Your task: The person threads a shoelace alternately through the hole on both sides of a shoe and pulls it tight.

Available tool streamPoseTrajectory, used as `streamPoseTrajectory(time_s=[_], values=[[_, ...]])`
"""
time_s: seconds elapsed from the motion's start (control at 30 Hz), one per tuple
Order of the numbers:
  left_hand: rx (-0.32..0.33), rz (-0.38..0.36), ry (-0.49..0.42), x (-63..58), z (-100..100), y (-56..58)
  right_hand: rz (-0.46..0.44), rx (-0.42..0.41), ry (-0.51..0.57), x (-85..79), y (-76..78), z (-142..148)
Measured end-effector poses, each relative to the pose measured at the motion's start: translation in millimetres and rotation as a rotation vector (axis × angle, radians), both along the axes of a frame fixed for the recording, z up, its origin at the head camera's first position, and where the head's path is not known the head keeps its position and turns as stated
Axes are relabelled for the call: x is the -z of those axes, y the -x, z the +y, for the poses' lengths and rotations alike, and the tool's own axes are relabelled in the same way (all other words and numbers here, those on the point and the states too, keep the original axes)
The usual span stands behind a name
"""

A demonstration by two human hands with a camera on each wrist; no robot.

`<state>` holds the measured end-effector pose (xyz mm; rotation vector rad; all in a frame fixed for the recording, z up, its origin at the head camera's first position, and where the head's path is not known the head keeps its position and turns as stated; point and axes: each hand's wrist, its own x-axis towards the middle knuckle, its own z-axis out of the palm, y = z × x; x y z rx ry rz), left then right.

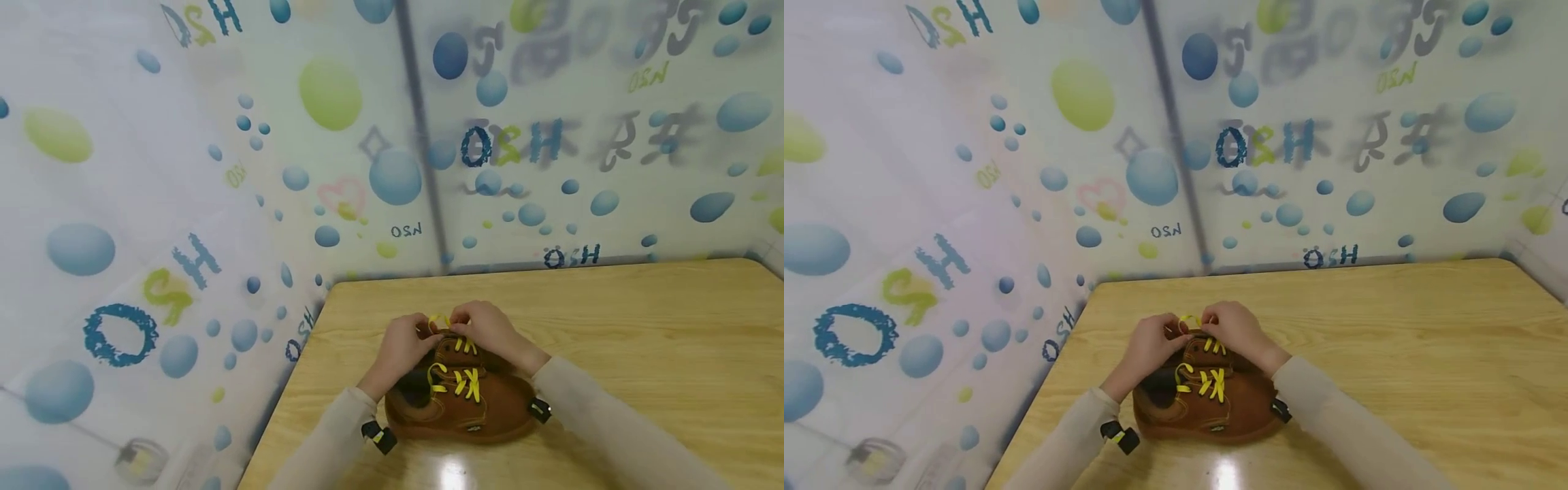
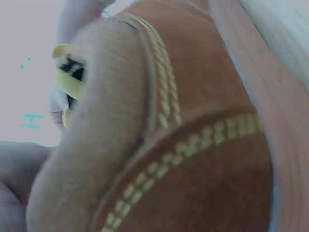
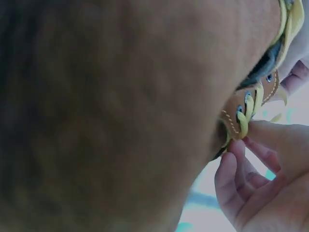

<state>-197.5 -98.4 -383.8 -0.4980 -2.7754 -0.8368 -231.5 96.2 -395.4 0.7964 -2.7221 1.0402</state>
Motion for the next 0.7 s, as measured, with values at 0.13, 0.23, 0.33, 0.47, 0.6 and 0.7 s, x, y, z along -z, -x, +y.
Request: streamPoseTrajectory(time_s=[0.13,0.23,0.33,0.47,0.6,0.7], values=[[0.184,-0.211,-0.181,-3.6,-4,3.1,-0.043,0.013,0.041,1.0,0.2,2],[0.235,-0.359,-0.258,-7.3,-7,4.7,-0.039,0.003,0.051,2.3,0.2,4],[0.204,-0.409,-0.293,-8.3,-8,6.1,-0.018,-0.009,0.033,2.5,0.4,6],[0.121,-0.292,-0.195,-4.0,-6,6.5,-0.044,-0.066,-0.005,0.2,-0.2,13],[0.036,-0.092,0.049,0.8,3,5.6,-0.091,-0.123,-0.02,-3.0,0.9,18],[-0.002,-0.054,0.125,3.9,9,5.3,-0.076,-0.129,-0.03,-3.9,1.6,18]])
